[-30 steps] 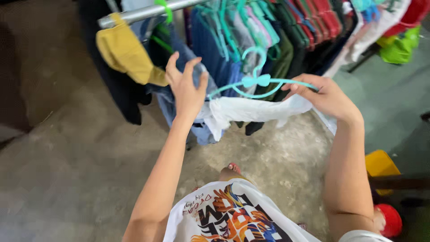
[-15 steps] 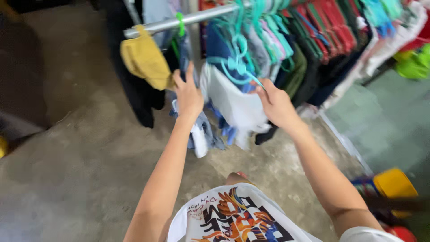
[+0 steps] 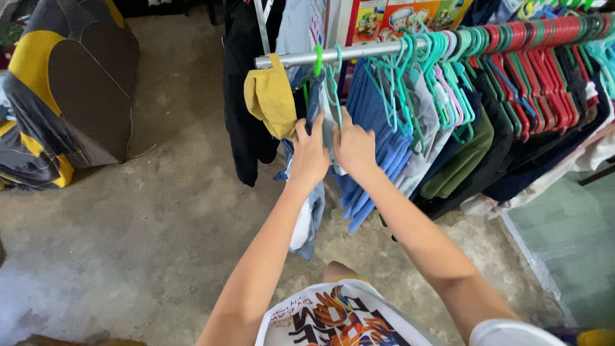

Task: The person removes wet clothes from a red basin, places them on hangers, and hangs them on a clothes rack. They also briefly move a tissue pack and a lidded container on a nearby table.

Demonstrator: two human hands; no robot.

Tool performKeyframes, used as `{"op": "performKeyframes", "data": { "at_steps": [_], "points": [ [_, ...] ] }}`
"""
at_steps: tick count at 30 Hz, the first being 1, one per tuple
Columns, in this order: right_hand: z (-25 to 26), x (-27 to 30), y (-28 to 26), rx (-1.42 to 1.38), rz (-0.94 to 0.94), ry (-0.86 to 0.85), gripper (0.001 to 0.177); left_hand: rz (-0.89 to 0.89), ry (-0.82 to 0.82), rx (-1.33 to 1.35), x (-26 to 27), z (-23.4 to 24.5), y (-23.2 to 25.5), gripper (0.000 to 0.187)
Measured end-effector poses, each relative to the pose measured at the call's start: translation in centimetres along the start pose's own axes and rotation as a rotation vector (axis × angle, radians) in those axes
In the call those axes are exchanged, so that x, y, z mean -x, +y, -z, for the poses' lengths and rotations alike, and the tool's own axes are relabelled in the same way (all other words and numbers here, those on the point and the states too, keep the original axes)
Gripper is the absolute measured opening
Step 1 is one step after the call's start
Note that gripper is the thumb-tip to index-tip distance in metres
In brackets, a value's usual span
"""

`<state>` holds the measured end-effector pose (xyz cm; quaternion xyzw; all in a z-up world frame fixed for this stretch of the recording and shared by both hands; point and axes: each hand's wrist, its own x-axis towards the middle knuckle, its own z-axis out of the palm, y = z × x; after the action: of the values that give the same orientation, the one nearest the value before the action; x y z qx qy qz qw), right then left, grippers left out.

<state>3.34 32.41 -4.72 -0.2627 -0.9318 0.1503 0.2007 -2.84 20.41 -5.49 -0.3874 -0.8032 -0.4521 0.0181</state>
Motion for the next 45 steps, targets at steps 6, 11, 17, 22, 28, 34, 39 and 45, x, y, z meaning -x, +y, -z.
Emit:
{"op": "performKeyframes", "data": {
  "at_steps": [6,11,17,22,28,34,39,45],
  "points": [
    [3.3,2.4,-2.3,-0.293,0.292,0.376,0.059,-0.071,0.144,0.151,-0.3,-0.9,0.1,0.051],
    [5.1,2.6,-6.3,-0.594,0.480,0.211,0.036,-0.127,0.476,0.312,1.4,0.5,0.2,0.026],
    [0.9,2.0,-11.3,-0.778,0.576,-0.060,0.035,0.205,0.668,0.368,4.7,6.5,-3.0,0.015],
    [-5.5,2.9,-16.4,-0.893,0.628,-0.199,0.037,0.278,0.889,0.109,9.0,12.9,-6.6,0.015],
    [-12.0,3.8,-23.3,-1.004,0.609,-0.462,0.035,0.428,1.114,0.155,13.6,20.2,-11.3,0.019],
    [-18.9,3.0,-33.3,-0.957,0.622,-0.603,0.034,0.456,1.248,0.145,16.2,30.1,-19.6,0.021],
    [-24.2,0.5,-46.6,-1.111,0.600,-0.591,0.034,0.460,1.219,0.087,16.5,40.6,-27.0,0.020],
    [-29.6,-3.2,-59.4,-1.122,0.559,-0.632,0.035,0.458,1.126,0.057,13.9,51.1,-35.1,0.018]
  ]
}}
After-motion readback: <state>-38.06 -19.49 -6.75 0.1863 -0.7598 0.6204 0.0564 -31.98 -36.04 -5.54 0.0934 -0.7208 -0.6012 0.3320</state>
